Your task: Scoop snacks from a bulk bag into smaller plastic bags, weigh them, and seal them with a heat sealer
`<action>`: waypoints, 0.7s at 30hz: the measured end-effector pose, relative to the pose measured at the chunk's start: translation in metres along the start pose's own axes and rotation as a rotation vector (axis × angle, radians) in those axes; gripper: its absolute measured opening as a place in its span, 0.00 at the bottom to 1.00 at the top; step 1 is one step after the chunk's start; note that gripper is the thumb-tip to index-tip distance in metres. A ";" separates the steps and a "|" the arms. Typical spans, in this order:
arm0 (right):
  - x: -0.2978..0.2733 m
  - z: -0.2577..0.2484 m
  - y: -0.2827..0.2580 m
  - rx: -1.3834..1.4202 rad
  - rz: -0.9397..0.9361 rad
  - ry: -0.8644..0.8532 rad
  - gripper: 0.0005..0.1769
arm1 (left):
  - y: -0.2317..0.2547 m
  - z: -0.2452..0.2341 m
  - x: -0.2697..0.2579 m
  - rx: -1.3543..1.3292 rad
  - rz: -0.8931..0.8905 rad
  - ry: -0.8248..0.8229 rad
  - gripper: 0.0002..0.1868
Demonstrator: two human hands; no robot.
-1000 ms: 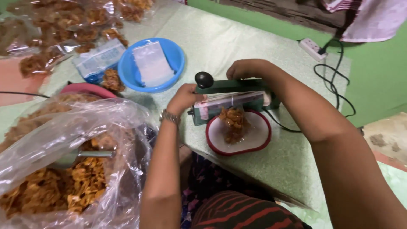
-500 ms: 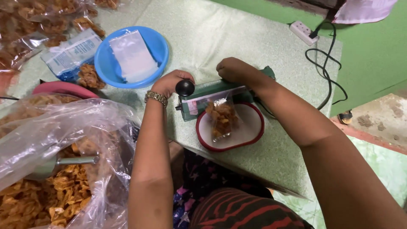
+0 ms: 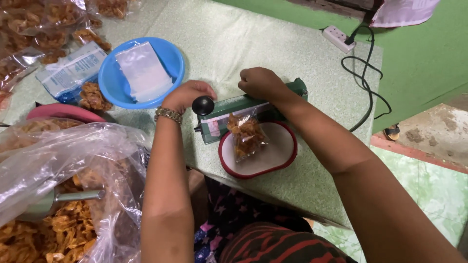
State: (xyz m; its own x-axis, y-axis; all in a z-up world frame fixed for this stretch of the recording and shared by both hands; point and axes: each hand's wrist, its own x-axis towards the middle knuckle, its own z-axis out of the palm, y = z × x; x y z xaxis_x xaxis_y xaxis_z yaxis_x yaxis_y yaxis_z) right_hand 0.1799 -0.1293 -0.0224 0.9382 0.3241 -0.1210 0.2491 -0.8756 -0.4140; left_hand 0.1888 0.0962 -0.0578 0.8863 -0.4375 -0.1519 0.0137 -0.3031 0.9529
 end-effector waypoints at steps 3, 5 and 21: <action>-0.008 -0.008 -0.014 -0.023 0.043 -0.026 0.21 | 0.014 -0.008 0.006 0.219 -0.015 0.078 0.23; -0.003 -0.003 -0.008 -0.037 0.035 -0.048 0.21 | 0.036 0.010 -0.007 0.316 -0.022 0.100 0.28; -0.007 -0.014 -0.025 -0.123 0.097 -0.234 0.29 | 0.086 0.035 -0.042 0.397 -0.201 0.156 0.35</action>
State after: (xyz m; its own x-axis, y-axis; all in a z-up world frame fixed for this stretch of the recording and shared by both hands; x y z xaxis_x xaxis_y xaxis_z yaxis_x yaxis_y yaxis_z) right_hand 0.1708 -0.1150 0.0013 0.8819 0.2978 -0.3654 0.2013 -0.9389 -0.2793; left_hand 0.1367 0.0593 0.0212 0.9435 -0.2139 -0.2531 0.0409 -0.6827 0.7296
